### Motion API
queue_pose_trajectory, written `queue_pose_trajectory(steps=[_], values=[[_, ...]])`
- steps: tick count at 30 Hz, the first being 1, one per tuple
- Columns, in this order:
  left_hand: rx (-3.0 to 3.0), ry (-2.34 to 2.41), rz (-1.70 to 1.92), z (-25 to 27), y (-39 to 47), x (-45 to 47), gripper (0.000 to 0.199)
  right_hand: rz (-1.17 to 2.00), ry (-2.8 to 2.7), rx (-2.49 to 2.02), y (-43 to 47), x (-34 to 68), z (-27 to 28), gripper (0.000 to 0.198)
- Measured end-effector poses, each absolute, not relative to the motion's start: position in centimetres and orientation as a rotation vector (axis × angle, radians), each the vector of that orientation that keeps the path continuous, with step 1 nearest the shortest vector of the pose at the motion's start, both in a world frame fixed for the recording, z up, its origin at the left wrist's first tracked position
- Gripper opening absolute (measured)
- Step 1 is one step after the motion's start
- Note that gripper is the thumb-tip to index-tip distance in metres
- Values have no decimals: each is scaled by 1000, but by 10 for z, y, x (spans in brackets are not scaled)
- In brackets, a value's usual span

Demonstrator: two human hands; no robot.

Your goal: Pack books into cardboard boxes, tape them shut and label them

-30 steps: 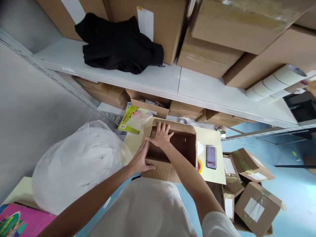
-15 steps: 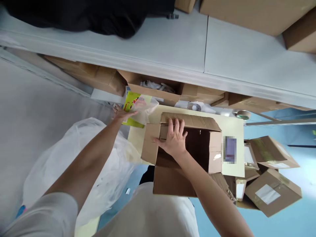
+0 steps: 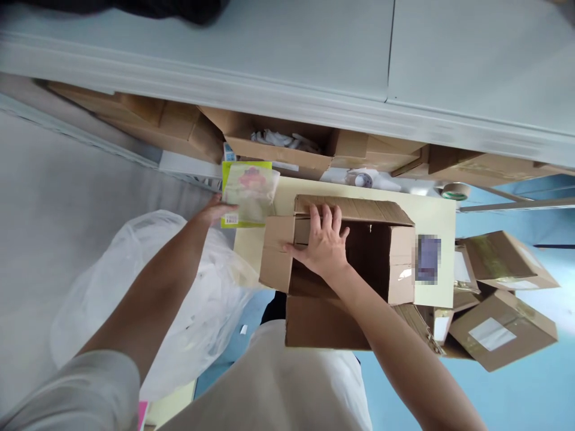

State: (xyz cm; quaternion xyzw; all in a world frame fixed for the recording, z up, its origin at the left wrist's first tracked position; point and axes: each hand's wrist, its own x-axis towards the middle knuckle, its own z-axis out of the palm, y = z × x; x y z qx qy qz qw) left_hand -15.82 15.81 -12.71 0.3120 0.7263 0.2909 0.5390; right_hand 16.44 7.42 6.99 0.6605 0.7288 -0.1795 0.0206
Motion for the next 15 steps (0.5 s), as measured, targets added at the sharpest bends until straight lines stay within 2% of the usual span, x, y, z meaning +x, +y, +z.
queue_pose_trajectory(steps=[4, 8, 15], values=[[693, 1689, 766, -122, 148, -157, 54, -535, 2207, 2028, 76, 165, 72, 104], [649, 1578, 904, -107, 135, -157, 59, -497, 2212, 1978, 79, 172, 75, 102], [623, 1463, 1174, -49, 113, -165, 57, -687, 2362, 1818, 92, 212, 89, 78]])
